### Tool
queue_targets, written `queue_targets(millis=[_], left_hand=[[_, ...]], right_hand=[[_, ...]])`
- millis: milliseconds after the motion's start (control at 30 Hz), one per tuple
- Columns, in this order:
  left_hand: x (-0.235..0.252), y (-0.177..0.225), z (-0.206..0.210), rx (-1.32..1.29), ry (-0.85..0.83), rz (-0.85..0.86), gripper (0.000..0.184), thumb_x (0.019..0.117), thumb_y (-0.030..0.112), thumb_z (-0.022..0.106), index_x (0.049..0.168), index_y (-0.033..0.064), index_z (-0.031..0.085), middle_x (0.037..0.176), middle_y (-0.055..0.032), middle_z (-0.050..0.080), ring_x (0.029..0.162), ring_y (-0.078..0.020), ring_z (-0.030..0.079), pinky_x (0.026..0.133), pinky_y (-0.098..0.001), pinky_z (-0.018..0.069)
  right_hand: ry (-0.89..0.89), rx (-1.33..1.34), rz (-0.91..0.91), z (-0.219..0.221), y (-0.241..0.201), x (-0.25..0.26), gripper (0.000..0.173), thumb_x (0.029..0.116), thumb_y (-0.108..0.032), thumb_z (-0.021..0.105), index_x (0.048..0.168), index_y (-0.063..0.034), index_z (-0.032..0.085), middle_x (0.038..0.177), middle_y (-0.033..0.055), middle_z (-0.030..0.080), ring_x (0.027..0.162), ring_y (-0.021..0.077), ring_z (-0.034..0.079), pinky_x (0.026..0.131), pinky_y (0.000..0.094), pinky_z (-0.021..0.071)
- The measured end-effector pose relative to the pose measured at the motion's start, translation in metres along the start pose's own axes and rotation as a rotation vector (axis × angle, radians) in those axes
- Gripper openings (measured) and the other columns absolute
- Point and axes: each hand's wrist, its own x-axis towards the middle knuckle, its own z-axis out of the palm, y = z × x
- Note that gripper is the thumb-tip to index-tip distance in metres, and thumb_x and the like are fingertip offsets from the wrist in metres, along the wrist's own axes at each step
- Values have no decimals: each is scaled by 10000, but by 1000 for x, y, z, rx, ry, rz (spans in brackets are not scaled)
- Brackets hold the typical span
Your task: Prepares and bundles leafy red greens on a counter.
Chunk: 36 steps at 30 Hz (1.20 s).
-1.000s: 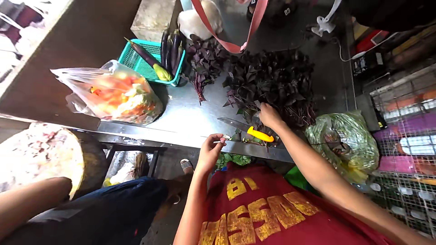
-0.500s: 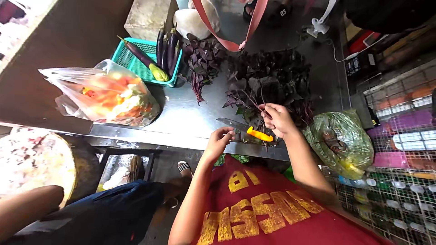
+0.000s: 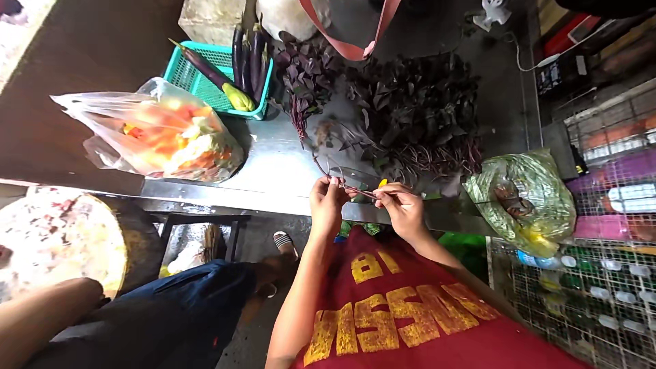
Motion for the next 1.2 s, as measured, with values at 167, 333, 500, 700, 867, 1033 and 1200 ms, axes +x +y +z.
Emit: queue_targets(millis=[167,333,500,700,867,1033,1200], left_hand=[[-3,36,-20,51,142,128,138,1126,166,295,1224,107,371,872,0,688,776,-159,730,764,-372,641],[-2,69,-24,234,189,271,59,1093,87,408,1116,141,416,788,91,650,602,-48,654,596,-243,612],[5,37,-52,592,20,45,259,1085,230,514,1261,50,453,870,1,659,585,-54,628,566,-248,576],[14,-51,-58,573,123,-367,349,1071,189,544,1351,17,427,901,-112,705,625,-164,682,575,-329,591],[9,-72,-63,297,280,-498,323,1047,161,577,1303,2,459,827,-88,664,554,-117,594,491,-260,510],[8,-74,-67,209,157,-616,261,1094,266,438,1125,82,620,742,15,571,491,-46,444,450,-192,393],[8,-68,-68,178,136,-570,263,1092,254,439,1174,86,623,745,5,566,482,-51,416,433,-196,370]], right_hand=[[312,-110,136,-82,-12,4,167,1066,-152,511,1063,-146,678,874,-114,699,774,26,669,780,282,599],[244,-888,810,-194,18,-14,487,1000,-290,683,1324,63,593,1088,262,698,910,383,698,856,587,557],[-112,-896,684,-122,14,6,340,1020,-183,640,1244,72,660,1266,290,646,1188,457,622,1028,623,480],[-422,-1030,580,-71,59,22,376,941,-75,709,1301,15,649,1331,268,618,1278,480,548,1048,673,411],[-532,-979,816,-103,47,37,342,956,-188,710,1204,45,671,1218,279,650,1158,452,618,974,646,474],[-358,-1056,885,-101,56,77,388,1079,-94,436,1405,88,541,1413,306,558,1349,440,526,1131,575,401],[-379,-1092,906,-101,76,86,351,1060,-104,511,1375,30,590,1343,300,611,1288,462,573,1066,619,441]])
